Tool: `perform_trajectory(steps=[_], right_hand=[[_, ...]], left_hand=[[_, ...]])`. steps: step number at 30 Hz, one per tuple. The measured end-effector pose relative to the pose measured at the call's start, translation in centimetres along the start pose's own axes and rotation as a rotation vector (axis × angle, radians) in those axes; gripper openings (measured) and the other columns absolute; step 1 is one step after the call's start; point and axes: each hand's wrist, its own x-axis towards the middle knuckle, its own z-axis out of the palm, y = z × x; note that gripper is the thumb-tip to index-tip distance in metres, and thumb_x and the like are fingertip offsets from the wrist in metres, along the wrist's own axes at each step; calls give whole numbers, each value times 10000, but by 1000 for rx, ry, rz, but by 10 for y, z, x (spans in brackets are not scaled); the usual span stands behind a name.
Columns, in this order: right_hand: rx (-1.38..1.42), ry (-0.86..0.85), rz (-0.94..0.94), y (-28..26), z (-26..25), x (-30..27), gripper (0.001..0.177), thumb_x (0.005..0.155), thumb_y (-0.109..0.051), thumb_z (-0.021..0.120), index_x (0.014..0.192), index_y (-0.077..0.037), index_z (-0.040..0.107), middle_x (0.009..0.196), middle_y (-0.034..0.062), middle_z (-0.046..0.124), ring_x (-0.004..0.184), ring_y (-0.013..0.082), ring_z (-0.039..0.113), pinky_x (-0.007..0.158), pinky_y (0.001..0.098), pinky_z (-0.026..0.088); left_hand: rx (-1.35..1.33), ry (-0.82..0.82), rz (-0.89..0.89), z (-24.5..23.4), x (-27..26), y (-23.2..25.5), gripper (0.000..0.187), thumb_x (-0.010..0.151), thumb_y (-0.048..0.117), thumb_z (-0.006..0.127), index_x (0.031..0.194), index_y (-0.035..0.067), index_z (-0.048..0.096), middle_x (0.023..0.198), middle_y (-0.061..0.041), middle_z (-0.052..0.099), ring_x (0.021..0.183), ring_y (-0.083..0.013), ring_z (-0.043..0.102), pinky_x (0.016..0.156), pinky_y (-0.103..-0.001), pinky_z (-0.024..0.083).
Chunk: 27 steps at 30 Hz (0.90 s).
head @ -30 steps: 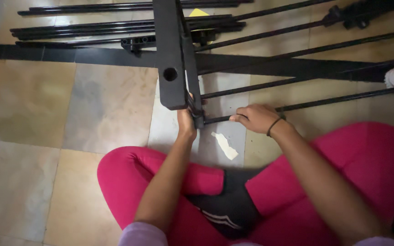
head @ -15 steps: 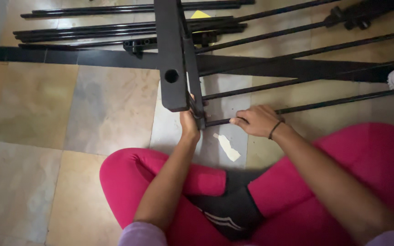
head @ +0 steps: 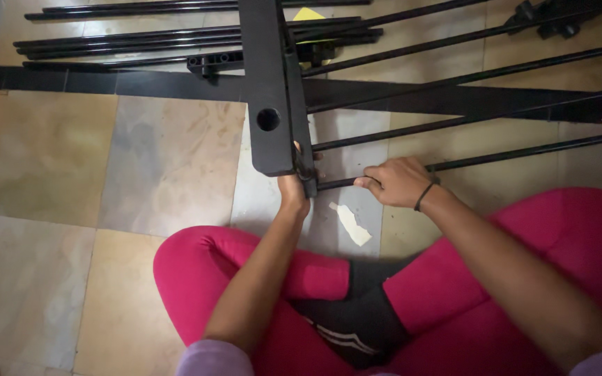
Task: The person sits on the floor and assembles a black metal frame by inserting horizontal rods into vertical supports. They repeatedly pick up rods, align them with holes, and press them into place, gradually building the frame structure.
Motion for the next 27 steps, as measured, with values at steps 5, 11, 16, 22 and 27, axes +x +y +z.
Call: perform_trajectory(steps=[5, 11, 16, 22, 27], right_hand=[[-57, -97, 34, 2, 2, 1, 432, 981, -492, 534, 876, -139, 760, 677, 170, 694, 706, 401, 684, 694, 545, 506], [-85, -31, -12, 2, 7, -1, 428, 960, -487, 544, 850, -141, 771, 686, 176, 698, 701, 414, 686, 686, 554, 510], [-96, -75, 14, 0, 10, 1, 407, 957, -463, 544, 854, -140, 769, 679, 184, 698, 702, 415, 690, 681, 558, 513], [-124, -121, 14, -5, 16, 7, 412, 980, -450, 531, 852, -127, 753, 679, 179, 703, 692, 402, 698, 688, 536, 529], [-76, -40, -1, -4, 21, 4, 402, 966, -447, 533, 829, -142, 758, 720, 164, 715, 719, 409, 692, 675, 556, 526]], left_hand=[[1, 72, -36, -2, 0, -5, 323, 990, 419, 577, 1133, 132, 612, 887, -120, 703, 649, -205, 641, 541, -348, 545], [-32, 156, -8, -6, 1, -22, 293, 1044, 372, 571, 1143, 105, 637, 918, -107, 716, 681, -170, 631, 553, -326, 514], [-52, 143, -62, -12, -2, -23, 283, 1017, 346, 535, 1117, 105, 645, 894, -110, 719, 613, -193, 622, 537, -349, 531], [-61, 164, -74, -27, 4, -36, 256, 1045, 313, 554, 1108, 83, 647, 892, -99, 695, 647, -199, 626, 582, -362, 537], [-37, 220, -106, -49, 23, -64, 271, 1021, 316, 512, 1106, 102, 654, 913, -71, 722, 697, -181, 621, 607, -365, 530]])
